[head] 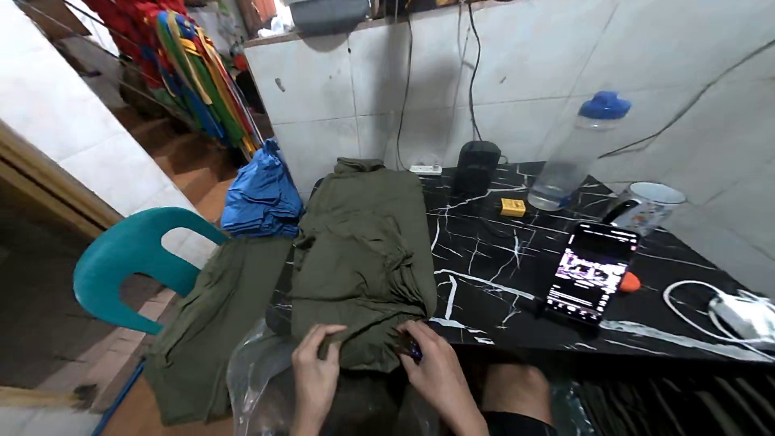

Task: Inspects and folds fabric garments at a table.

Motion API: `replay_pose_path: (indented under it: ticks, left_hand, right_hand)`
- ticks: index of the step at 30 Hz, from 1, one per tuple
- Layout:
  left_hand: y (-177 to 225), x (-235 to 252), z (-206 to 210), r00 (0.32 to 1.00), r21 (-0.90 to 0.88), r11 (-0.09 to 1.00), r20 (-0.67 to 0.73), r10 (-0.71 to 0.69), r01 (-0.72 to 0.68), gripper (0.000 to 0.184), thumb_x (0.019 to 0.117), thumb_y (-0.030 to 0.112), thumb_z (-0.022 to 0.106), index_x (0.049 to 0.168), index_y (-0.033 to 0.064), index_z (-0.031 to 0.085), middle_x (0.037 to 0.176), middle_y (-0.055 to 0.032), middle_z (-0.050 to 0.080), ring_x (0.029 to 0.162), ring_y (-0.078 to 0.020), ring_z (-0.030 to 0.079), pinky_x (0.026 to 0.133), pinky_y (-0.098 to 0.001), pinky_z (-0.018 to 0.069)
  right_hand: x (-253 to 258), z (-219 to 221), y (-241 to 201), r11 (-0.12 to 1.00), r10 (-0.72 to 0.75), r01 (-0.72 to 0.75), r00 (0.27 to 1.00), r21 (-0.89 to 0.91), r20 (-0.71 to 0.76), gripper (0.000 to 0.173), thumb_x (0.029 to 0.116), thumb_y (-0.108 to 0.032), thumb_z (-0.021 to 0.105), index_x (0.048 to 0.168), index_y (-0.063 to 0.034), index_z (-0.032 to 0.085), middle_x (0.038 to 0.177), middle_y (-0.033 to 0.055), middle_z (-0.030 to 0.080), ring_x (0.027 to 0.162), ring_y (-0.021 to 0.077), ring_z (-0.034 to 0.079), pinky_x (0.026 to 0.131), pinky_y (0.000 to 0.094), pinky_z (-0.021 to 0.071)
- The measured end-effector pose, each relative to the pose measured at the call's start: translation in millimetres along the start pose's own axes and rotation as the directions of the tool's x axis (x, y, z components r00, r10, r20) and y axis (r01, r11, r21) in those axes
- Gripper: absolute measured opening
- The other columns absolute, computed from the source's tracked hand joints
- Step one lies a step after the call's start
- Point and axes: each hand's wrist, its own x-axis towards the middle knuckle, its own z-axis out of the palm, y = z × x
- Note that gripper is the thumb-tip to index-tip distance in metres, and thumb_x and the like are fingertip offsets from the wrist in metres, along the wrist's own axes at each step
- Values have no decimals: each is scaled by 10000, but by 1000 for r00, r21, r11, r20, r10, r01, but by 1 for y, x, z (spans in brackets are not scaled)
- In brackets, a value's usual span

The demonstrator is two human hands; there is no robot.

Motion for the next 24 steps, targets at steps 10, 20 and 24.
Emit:
replay_pose_path:
  ticks: [10, 20, 24]
  left_hand:
    - [1, 9, -17, 972, -206, 970, 218, -86, 131, 229, 924, 329, 746, 933, 104, 785, 854, 47, 708, 767, -27, 643, 706, -192, 551]
    - [27, -22, -20, 994, -82, 994, -80, -74, 68, 131, 911, 145, 727, 971, 53, 798, 738, 35, 723, 567, 31, 599, 519, -138, 510]
    - [50, -27, 0, 968, -251, 945, -81, -236, 210, 154, 1014, 124, 583, 1074, 11, 669, 853, 13, 729, 740, -44, 709, 680, -217, 622]
  right_hand:
    - [3, 38, -42, 620, 286, -217, 957, 754, 41, 241, 923, -198, 729, 1079, -17, 699, 791, -23, 654, 653, 21, 586, 595, 190, 500]
    - [-32, 26, -7, 901, -140, 227, 959, 370, -248, 179, 882, -53, 655, 1024, -62, 765, 916, 9, 749, 722, -13, 632, 649, 140, 528]
    - [-44, 36, -18, 857, -47, 169, 966, 487, -253, 113, 915, -61, 696, 1023, -41, 719, 877, -1, 756, 721, 16, 686, 637, 164, 572]
